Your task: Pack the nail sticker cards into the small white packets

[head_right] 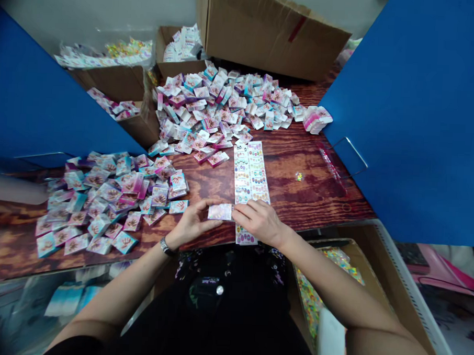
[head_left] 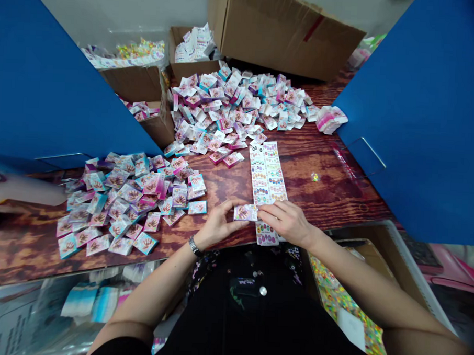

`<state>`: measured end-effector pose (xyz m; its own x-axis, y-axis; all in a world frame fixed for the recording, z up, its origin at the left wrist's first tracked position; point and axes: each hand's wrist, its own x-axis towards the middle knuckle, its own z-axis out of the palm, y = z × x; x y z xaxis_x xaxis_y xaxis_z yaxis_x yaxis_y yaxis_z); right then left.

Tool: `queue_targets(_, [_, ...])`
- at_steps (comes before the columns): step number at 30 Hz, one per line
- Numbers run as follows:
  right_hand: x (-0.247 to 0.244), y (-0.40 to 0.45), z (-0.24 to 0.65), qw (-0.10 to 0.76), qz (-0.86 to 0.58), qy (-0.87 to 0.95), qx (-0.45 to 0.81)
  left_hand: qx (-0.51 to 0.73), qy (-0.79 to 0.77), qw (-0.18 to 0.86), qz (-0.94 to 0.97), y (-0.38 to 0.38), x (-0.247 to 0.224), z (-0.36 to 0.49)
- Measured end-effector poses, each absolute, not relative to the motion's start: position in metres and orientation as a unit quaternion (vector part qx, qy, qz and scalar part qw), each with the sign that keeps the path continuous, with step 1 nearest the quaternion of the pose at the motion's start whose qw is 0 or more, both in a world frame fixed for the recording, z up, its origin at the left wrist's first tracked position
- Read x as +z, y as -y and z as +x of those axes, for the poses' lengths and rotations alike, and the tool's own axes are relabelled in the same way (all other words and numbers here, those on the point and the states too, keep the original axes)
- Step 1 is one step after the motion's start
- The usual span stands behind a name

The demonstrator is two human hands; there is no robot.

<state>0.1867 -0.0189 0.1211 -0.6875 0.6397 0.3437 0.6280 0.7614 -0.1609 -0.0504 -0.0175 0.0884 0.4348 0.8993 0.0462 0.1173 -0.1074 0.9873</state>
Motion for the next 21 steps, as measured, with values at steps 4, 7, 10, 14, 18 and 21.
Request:
queue_targets(4, [0.112,0.022,0.183,0.277,-0.383,0.879,0.059,0.330,-0.396,0.503,0.694,0.018,0.097,-0.049])
queue_targets(7, [0.114,0.025,0.179,0.307,-0.409,0.844,0.160,0.310,-0.413,0.430,0.741,0.020,0.099,-0.049])
queue_targets(10, [0.118,0.027,0.176,0.319,-0.429,0.793,0.292,0.314,-0.429,0.363,0.765,0.022,0.096,-0.047])
queue_targets(14, [0.104,0.028,0.173,0.376,-0.497,0.669,0.404,0.319,-0.439,0.290,0.788,0.027,0.090,-0.042])
queue_targets(18, [0.082,0.031,0.166,0.426,-0.519,0.590,0.449,0.271,-0.441,0.192,0.834,0.032,0.085,-0.036])
queue_targets(21, [0.075,0.034,0.158,0.447,-0.516,0.556,0.474,0.227,-0.439,0.150,0.856,0.034,0.081,-0.033])
